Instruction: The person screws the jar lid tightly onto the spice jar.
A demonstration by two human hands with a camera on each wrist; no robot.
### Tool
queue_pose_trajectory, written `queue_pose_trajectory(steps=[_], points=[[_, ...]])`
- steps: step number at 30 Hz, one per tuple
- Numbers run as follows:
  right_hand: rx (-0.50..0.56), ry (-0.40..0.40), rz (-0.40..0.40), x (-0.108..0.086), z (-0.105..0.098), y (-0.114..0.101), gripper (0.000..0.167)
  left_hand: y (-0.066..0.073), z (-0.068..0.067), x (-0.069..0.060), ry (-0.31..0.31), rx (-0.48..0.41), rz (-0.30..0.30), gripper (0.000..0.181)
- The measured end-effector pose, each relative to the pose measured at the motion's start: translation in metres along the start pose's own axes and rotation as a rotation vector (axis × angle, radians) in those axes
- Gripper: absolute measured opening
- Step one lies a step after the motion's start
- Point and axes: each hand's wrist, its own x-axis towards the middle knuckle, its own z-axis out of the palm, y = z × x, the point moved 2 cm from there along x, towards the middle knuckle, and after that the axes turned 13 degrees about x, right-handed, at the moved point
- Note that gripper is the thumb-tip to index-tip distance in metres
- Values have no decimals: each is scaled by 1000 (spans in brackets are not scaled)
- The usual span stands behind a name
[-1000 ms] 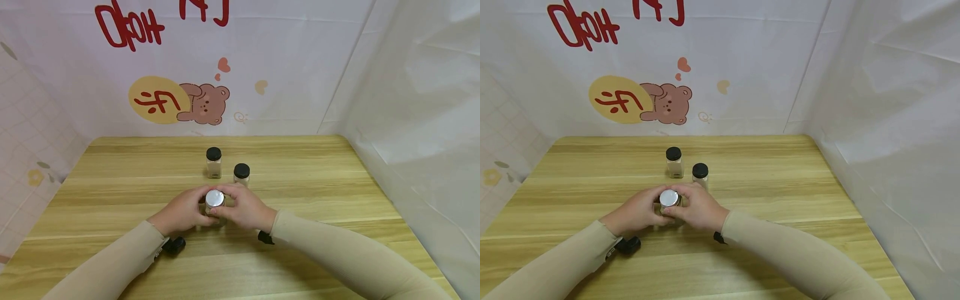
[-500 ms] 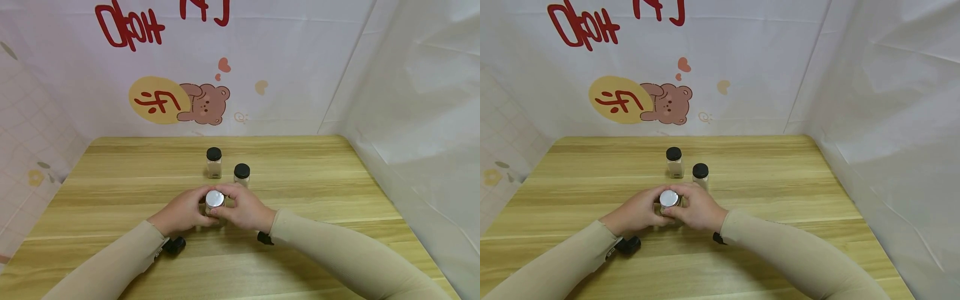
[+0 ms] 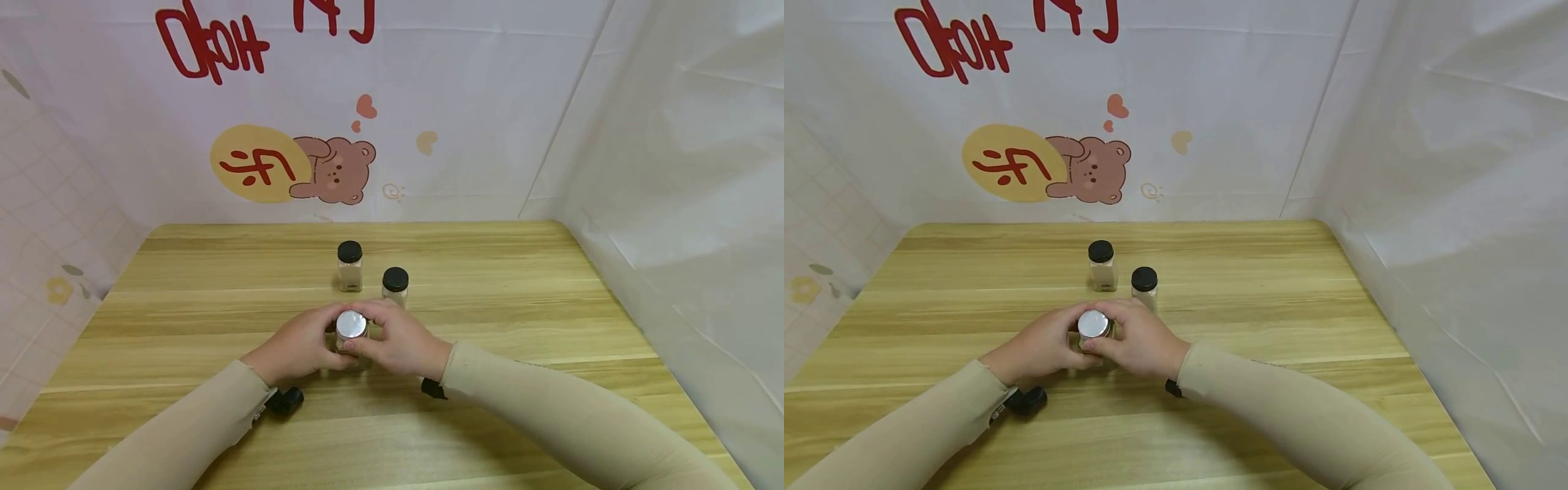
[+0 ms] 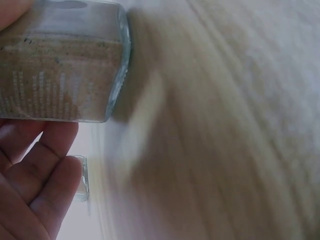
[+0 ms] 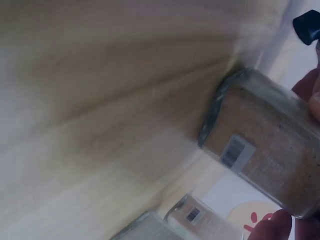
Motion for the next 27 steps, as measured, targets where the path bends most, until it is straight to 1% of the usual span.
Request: queue_pose_trajectory(steps=[5, 10, 12, 16, 18, 20, 24, 27], points=[[-18, 56, 62, -3, 1, -1, 45, 1, 0, 0, 8, 8, 6, 75], [-44, 76, 81, -4, 2, -4, 45, 2, -1, 0, 14, 12, 6, 75], [-28, 60, 82, -3, 2, -4, 46, 3, -2, -1, 7, 7, 1, 75], [11, 14, 48, -1, -1, -2, 46, 3, -2, 0, -12, -6, -8, 76], [13, 8, 42, 0, -1, -1, 46, 3, -2, 0, -16, -5, -6, 76], [-1, 26, 59, -1, -2, -1, 46, 4, -2, 0, -14, 3, -2, 74], [-29, 91, 105, -4, 2, -3, 47, 4, -2, 0, -9, 16, -3, 73], [-47, 114, 126, -6, 4, -3, 47, 4, -1, 0, -10, 21, -6, 74]])
